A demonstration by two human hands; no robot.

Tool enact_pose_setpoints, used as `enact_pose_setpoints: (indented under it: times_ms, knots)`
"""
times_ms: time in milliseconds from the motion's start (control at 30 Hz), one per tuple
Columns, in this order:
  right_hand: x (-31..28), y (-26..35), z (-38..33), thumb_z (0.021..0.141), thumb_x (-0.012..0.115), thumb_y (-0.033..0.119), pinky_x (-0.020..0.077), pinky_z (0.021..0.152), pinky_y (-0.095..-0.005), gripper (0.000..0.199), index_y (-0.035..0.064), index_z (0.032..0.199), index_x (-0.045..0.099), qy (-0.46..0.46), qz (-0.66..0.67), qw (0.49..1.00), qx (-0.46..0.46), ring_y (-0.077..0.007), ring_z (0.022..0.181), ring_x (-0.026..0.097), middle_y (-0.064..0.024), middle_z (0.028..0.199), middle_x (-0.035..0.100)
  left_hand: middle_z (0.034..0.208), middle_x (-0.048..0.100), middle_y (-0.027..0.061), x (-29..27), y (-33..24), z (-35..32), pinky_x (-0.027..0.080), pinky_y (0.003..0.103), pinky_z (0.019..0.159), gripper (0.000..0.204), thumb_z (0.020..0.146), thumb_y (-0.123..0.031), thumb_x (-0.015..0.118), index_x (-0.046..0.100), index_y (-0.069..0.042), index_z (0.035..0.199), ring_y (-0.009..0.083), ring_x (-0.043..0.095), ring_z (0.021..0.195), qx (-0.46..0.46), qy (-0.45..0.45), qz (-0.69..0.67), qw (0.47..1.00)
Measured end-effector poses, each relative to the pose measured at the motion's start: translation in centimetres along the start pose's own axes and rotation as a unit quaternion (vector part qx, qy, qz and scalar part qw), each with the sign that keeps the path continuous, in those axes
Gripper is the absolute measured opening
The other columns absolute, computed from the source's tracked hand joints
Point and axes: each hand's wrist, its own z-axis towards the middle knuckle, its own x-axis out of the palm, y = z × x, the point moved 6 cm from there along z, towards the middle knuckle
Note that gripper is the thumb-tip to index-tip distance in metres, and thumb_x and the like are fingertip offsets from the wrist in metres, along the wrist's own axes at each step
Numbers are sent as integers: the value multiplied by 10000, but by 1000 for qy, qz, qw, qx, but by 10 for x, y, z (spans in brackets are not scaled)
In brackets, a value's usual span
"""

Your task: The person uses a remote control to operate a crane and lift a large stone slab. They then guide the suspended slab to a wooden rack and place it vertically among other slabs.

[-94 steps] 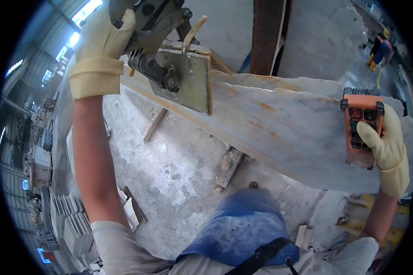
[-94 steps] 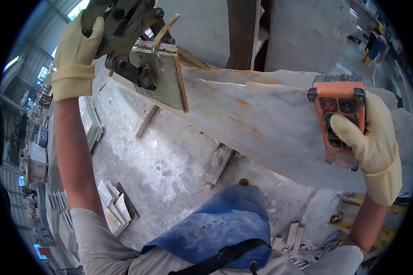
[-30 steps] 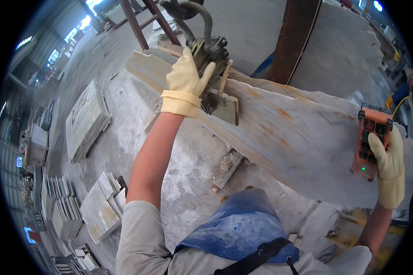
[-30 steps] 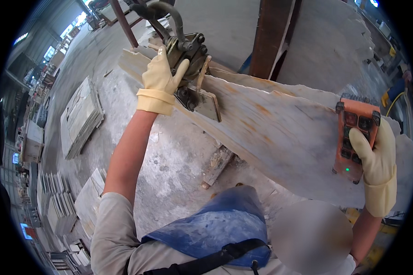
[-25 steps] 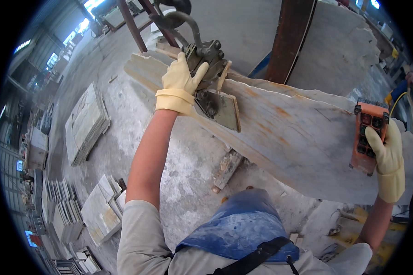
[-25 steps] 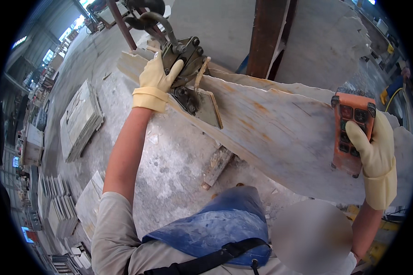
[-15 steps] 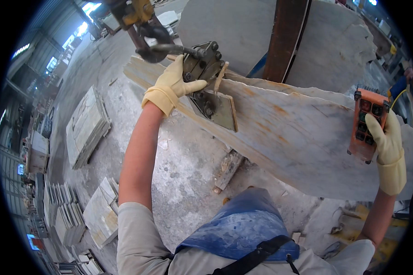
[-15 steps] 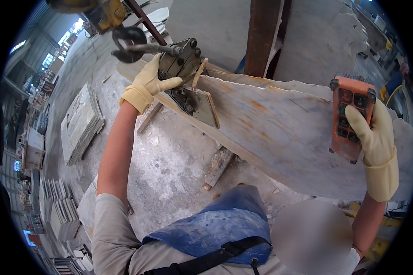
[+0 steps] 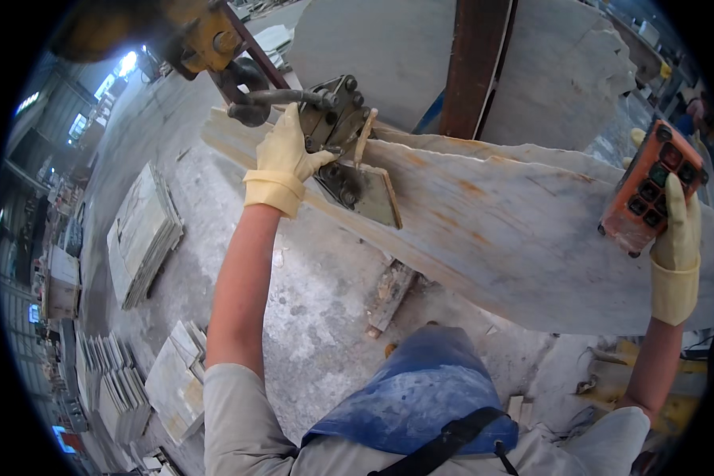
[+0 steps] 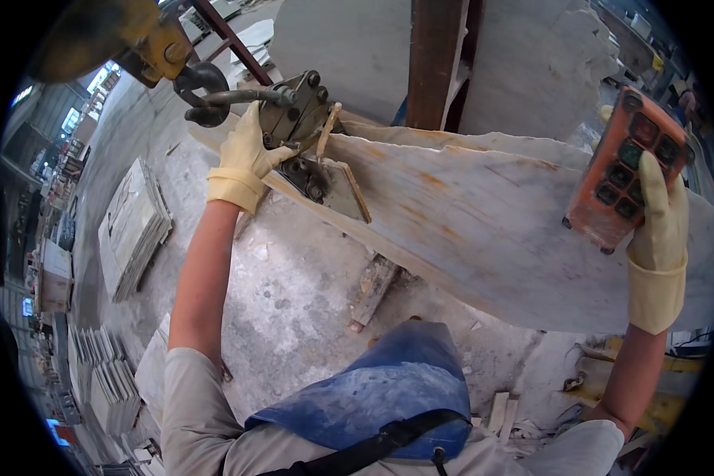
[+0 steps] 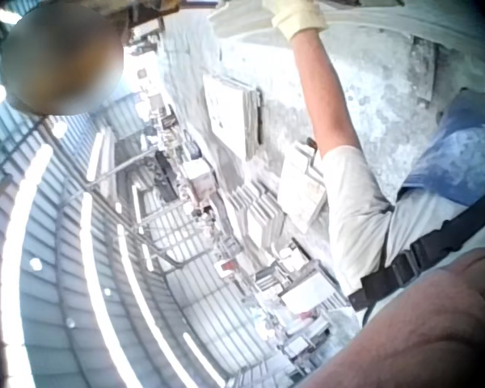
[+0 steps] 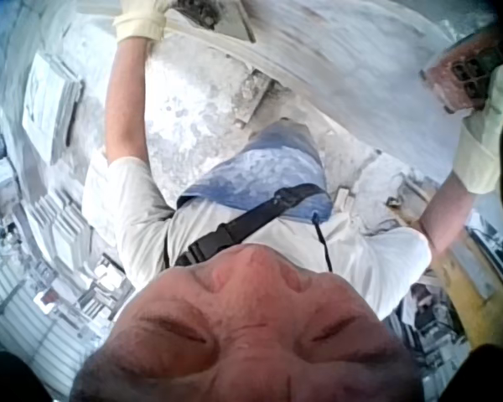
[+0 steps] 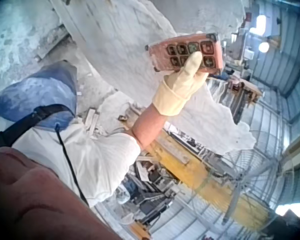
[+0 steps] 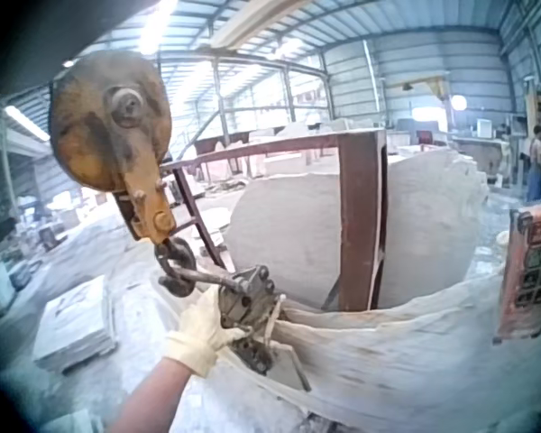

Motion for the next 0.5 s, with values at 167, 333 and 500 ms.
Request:
enact_pose_setpoints:
  times_ms: [167, 333, 500]
  knots:
    - [-4, -6, 3, 1034, 619, 367, 607, 958, -361, 633, 6, 1532, 468, 1, 22, 1000, -23, -217, 1139, 697, -187, 1461, 595, 1282, 693, 202, 0, -2, 5, 545, 500, 955, 858, 733, -419, 890, 521, -44, 1410, 409, 686, 1136, 13, -52, -51, 997]
    - [-9, -11, 6, 1036, 614, 359, 614, 940, -357, 633, 2, 1535, 461, -1, 34, 999, -10, -217, 1138, 698, -200, 1470, 586, 1245, 712, 183, 2, -8, 10, 544, 516, 927, 720, 799, -467, 824, 585, -76, 1354, 413, 698, 1095, 6, -80, -39, 996]
    - [-17, -6, 13, 1056, 567, 361, 615, 947, -347, 635, 3, 1560, 421, -13, 120, 993, 4, -224, 1144, 700, -209, 1475, 578, 1199, 732, 161, -1, -16, 21, 544, 518, 913, 595, 831, -480, 793, 650, -117, 1280, 419, 699, 1083, -22, -59, -67, 996]
